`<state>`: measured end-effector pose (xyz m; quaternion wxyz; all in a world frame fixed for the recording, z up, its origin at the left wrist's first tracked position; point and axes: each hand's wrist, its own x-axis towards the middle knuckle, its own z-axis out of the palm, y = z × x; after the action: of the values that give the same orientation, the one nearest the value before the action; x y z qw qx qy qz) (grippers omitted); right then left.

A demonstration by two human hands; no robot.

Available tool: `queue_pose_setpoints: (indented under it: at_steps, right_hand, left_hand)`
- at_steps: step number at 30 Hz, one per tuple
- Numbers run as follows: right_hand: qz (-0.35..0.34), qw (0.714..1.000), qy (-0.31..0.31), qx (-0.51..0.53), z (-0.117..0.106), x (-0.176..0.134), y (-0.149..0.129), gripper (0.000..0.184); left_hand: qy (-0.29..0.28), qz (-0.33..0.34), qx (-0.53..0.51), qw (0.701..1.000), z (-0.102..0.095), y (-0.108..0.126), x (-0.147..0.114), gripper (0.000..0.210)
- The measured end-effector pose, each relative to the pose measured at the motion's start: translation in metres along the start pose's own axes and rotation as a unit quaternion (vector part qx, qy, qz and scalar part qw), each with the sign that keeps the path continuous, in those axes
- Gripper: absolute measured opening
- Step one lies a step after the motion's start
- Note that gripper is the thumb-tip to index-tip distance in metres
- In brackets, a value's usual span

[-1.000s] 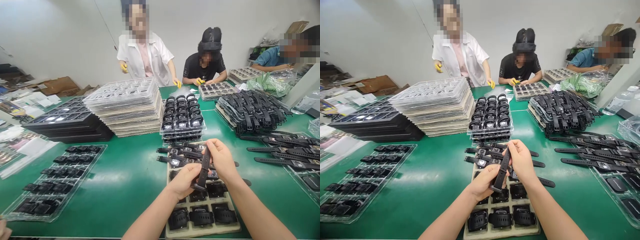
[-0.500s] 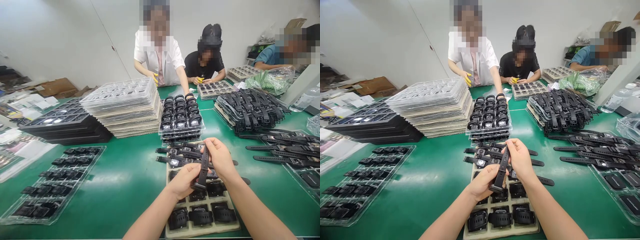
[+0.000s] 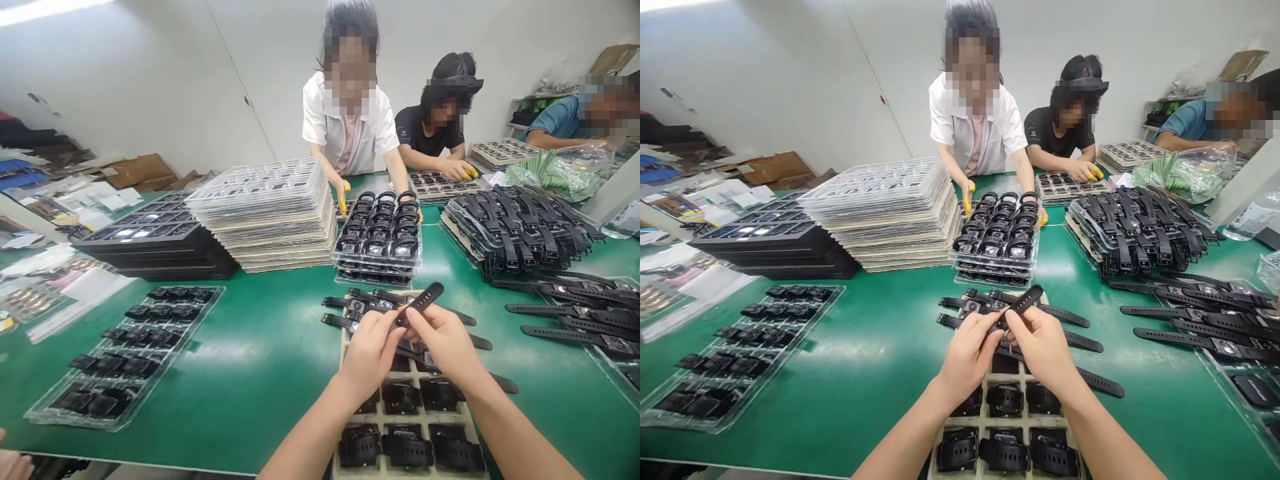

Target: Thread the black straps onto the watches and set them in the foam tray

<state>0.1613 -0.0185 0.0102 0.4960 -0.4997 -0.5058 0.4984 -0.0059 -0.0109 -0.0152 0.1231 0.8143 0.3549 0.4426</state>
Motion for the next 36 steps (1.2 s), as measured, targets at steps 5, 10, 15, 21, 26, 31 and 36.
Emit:
queue_pose_setpoints:
  at_steps: [5,10,15,21,26,31,36]
  right_hand:
    - [0.053,0.981,0.011,0.187,0.006,0.003,0.004,0.043]
    - [0.074,0.973,0.019,0.219,0.006,0.001,0.003,0.043]
    - [0.077,0.976,0.024,0.203,0.007,-0.002,0.002,0.046]
    - [0.068,0.983,0.060,0.162,0.008,-0.001,0.004,0.049]
    - [-0.043,0.998,0.046,-0.003,0.004,-0.001,0.004,0.044]
    - [-0.186,0.973,-0.063,-0.118,0.001,-0.003,0.009,0.036]
    - [-0.118,0.985,-0.065,-0.109,0.002,-0.005,0.013,0.047]
  left_hand:
    - [0.047,0.066,-0.026,0.996,0.001,-0.002,-0.002,0.041]
    - [0.100,0.120,0.024,0.987,0.005,-0.007,-0.005,0.037]
    - [0.109,0.145,0.069,0.981,0.005,-0.007,-0.006,0.045]
    - [0.109,0.153,0.128,0.974,0.003,-0.002,-0.002,0.043]
    - [0.103,0.122,0.118,0.980,0.004,0.002,0.000,0.036]
    - [0.071,-0.129,-0.175,0.974,0.000,0.007,0.003,0.022]
    - [0.132,-0.312,-0.440,0.832,0.001,0.007,0.006,0.031]
